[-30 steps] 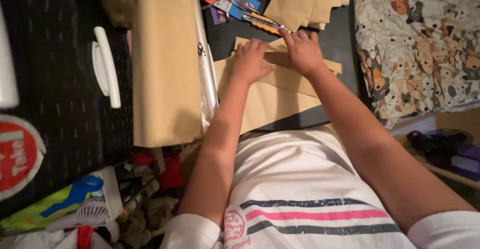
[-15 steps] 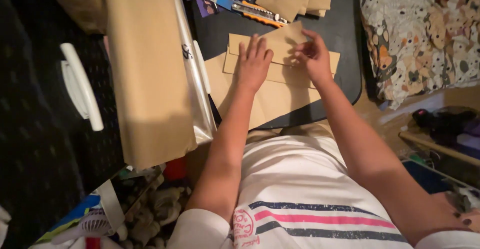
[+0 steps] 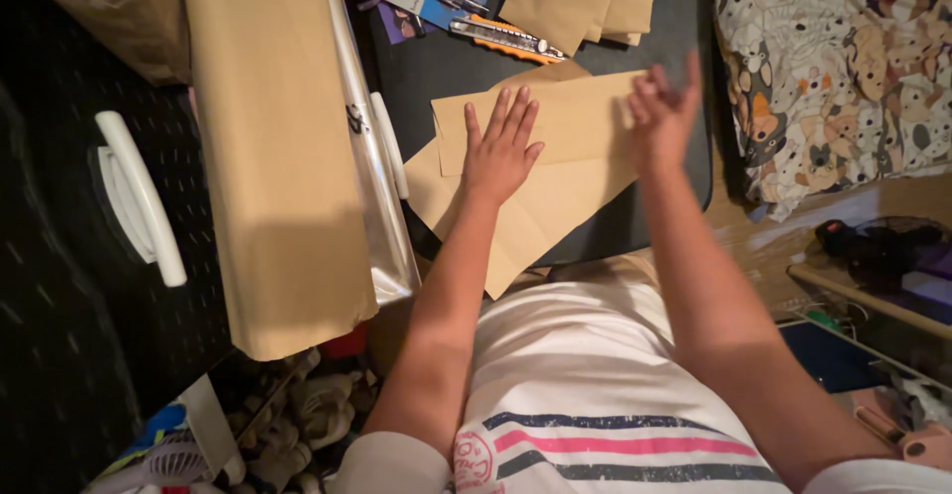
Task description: The person folds and staples brown paper sheets into small bags on a table. They repeatedly fold the paper, insert small decorative items, and secure the edges with a stapler, then place the finished bags aside.
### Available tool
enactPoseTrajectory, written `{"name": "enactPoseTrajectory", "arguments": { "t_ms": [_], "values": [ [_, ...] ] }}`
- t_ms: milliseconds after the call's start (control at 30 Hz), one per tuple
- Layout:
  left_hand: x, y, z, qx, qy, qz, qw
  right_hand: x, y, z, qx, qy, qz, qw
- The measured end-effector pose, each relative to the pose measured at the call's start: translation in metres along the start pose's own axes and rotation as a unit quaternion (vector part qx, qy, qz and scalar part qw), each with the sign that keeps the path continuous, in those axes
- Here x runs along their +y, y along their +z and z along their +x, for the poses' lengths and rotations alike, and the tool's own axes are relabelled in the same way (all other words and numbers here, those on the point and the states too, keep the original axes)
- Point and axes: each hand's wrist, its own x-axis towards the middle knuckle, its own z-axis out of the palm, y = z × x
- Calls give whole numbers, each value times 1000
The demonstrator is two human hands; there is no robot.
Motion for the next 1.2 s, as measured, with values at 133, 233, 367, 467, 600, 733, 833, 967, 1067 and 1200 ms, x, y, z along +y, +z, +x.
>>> {"name": "enactPoseTrajectory", "arguments": {
  "t_ms": [133, 233, 367, 467, 600, 733, 833, 967, 1067, 1200],
  "values": [
    [1, -10, 4, -47, -8, -12, 999, -26, -13, 21, 21, -59, -43, 997],
    [2, -20, 12, -106, -20, -20, 994, -41, 4, 15, -48, -82, -223, 970],
    [5, -20, 17, -127, -26, -6, 992, -49, 48, 4, -181, -108, -468, 858],
    [8, -15, 10, -61, -22, 14, 998, -38, 80, 1, -303, 32, -475, 826],
    [1, -16, 8, -53, -30, -2, 998, -23, 101, -3, -412, 45, -440, 797],
    [-17, -26, 6, -100, -54, -32, 993, -17, 107, -4, -405, 48, -595, 692],
    [-19, -32, 10, -108, -76, -49, 990, -17, 111, 1, -418, -5, -634, 651],
    [-15, -31, 14, -53, -102, -47, 992, -13, 110, 7, -456, -1, -607, 651],
    [-17, -28, 14, -164, -118, -31, 979, -3, 111, 8, -477, -12, -603, 640],
    [-16, -24, 14, -90, -112, -49, 988, 3, 114, 9, -476, -56, -659, 580]
  ]
}}
